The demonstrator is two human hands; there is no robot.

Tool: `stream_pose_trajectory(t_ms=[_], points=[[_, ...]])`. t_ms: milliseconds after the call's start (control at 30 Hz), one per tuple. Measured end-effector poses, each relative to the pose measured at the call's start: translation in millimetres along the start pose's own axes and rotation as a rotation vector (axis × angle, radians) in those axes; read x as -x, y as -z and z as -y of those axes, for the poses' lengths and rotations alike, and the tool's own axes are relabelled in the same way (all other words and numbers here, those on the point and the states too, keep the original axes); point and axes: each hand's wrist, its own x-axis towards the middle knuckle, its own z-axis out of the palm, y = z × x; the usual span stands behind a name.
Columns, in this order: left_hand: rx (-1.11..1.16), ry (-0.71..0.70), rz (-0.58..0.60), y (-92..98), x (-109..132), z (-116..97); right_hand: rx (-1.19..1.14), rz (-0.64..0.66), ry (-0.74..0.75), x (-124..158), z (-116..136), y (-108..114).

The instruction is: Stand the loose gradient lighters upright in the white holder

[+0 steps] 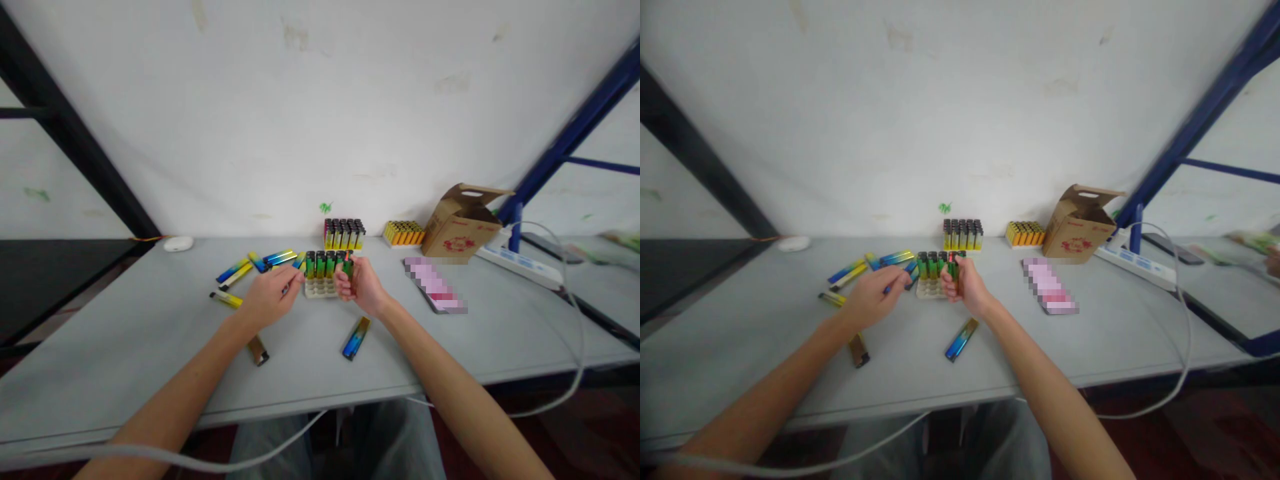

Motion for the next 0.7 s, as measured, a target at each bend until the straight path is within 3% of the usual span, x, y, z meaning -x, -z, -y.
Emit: stream_pose_trajectory(t_ms=[233, 400, 567, 700], points=[[-0.014, -0.017, -0.019, 0.2, 0, 0, -0.073, -0.011, 0.128, 4, 3, -2], [-0.017, -0.014, -0.016, 0.5, 0, 0, -0.014, -0.144, 0.281, 1, 4, 4], [-0.03, 0.007, -0.007, 1.2, 0, -1, 0.214, -0.292, 0.393, -5, 0, 11], [-0.016, 0.022, 0.003, 1.8, -1, -1, 0.643, -0.397, 0.6, 0, -1, 15]])
